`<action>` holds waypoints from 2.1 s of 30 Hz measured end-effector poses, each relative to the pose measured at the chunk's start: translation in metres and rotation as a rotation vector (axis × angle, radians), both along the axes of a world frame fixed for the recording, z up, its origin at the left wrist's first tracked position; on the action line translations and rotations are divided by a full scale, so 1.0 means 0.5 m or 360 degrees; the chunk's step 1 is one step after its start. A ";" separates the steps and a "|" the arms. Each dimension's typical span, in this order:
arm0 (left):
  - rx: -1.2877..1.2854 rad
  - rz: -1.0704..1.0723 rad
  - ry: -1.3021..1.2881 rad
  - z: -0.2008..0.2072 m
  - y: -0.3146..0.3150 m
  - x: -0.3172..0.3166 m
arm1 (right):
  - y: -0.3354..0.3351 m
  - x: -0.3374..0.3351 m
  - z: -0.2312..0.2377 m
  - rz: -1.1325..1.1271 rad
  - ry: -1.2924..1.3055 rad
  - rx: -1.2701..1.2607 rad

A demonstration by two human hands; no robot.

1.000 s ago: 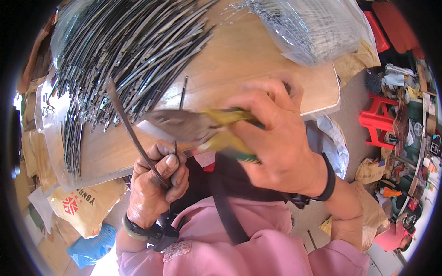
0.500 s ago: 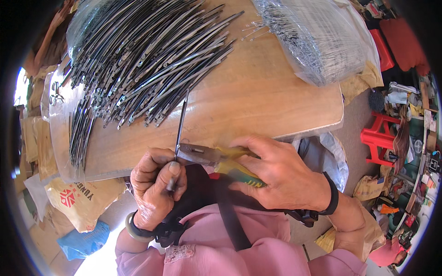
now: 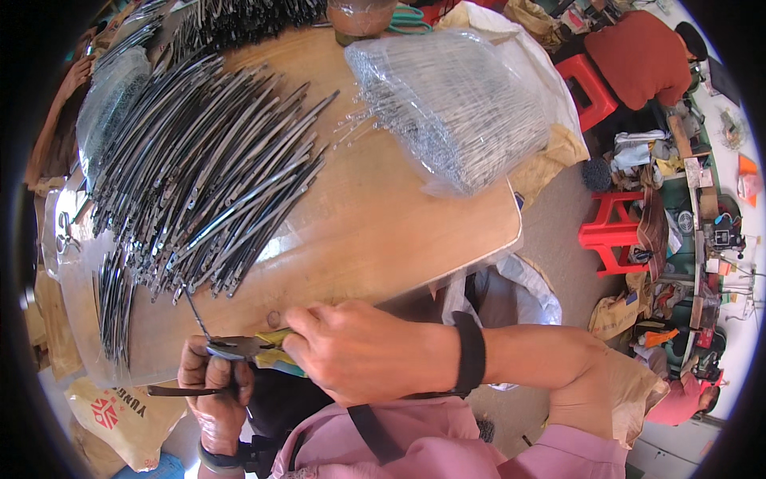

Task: The person uses pliers to cut or trim thin metal rods. They pick up several rods from a large pile on a wooden table, align them, and use the pliers to clip them individually.

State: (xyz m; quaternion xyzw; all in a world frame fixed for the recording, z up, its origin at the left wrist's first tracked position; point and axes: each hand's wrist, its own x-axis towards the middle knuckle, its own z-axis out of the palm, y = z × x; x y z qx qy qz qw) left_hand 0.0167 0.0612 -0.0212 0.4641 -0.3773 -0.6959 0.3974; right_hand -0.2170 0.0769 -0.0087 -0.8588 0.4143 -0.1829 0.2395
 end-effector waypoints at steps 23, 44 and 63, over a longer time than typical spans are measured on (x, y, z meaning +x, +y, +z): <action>-0.1510 -0.0428 -0.1567 0.028 -0.122 0.014 | -0.195 -0.182 0.029 -0.0449 0.0563 -0.1101; -0.0671 0.0456 -0.0952 0.047 -0.030 0.107 | 0.104 -0.178 0.012 -0.1646 -0.1362 -0.0082; 0.0193 -0.0317 0.0044 0.000 0.007 -0.057 | 0.066 -0.105 0.018 -0.1187 -0.1497 0.0173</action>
